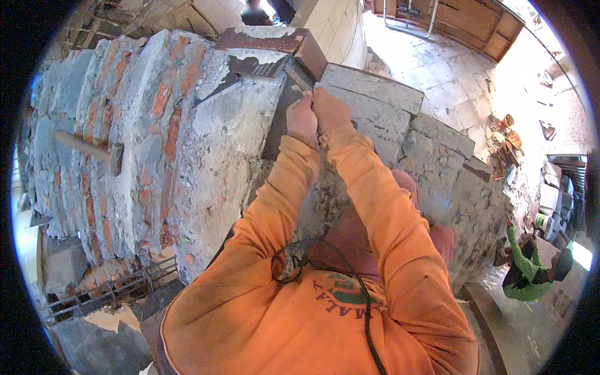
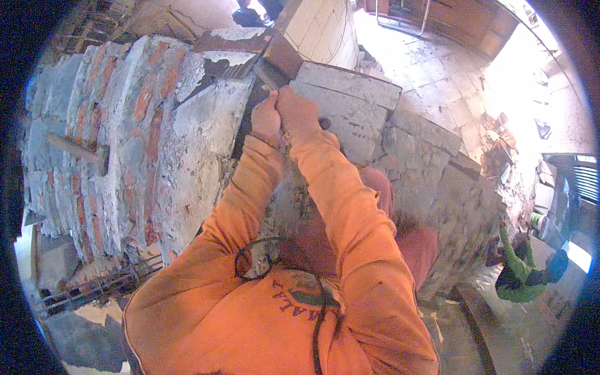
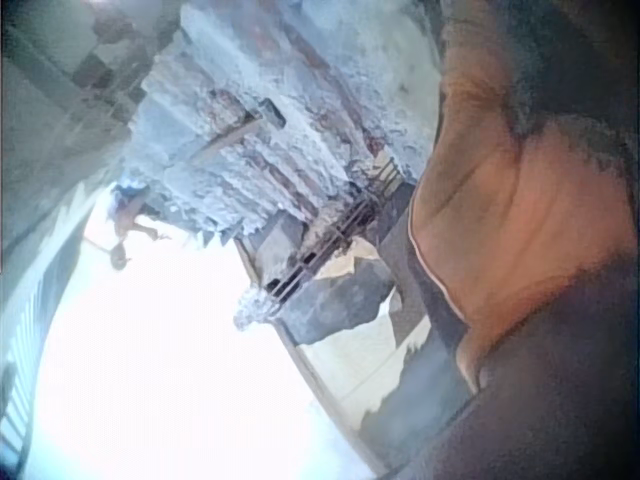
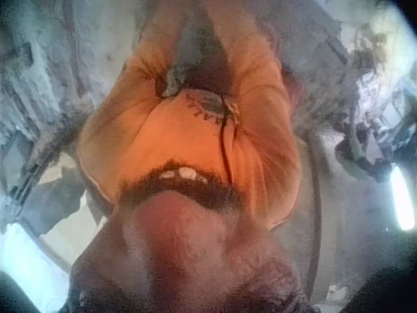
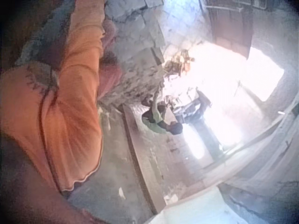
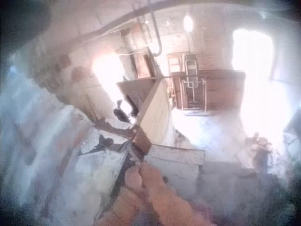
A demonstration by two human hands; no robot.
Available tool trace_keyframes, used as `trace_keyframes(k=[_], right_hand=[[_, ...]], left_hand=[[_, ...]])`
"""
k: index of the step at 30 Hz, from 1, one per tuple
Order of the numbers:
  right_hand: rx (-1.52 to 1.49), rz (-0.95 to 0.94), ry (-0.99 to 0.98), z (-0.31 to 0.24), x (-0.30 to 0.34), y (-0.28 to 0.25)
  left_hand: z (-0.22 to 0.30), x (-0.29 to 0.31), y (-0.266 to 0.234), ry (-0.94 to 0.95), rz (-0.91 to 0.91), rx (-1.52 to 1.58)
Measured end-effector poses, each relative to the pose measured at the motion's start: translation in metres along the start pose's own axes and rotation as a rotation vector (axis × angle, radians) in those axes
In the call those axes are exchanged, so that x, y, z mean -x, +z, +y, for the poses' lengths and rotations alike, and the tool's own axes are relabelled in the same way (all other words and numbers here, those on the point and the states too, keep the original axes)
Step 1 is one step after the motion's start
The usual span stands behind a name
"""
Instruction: The person uses a hammer and a chisel to chip away at and remove sections of tile and concrete from the surface of a set of stairs.
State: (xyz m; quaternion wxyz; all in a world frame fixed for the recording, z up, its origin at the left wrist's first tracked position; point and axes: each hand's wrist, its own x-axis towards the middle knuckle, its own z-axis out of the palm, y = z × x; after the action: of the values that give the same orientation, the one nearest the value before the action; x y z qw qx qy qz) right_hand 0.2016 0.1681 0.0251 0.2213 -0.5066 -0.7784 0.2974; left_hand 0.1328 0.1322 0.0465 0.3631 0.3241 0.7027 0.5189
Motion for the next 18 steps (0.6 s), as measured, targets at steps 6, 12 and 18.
trace_keyframes(k=[6, 12, 18], right_hand=[[-0.054, -0.060, 0.147, -0.012, -0.003, 0.004], [-0.082, -0.040, 0.055, 0.009, -0.017, 0.025], [0.037, -0.022, 0.008, -0.019, -0.002, -0.023]], left_hand=[[-0.002, -0.002, -0.012, -0.082, -0.123, 0.257], [-0.035, -0.016, -0.001, -0.031, 0.046, 0.124], [0.019, -0.012, -0.018, 0.186, -0.055, -0.508]])
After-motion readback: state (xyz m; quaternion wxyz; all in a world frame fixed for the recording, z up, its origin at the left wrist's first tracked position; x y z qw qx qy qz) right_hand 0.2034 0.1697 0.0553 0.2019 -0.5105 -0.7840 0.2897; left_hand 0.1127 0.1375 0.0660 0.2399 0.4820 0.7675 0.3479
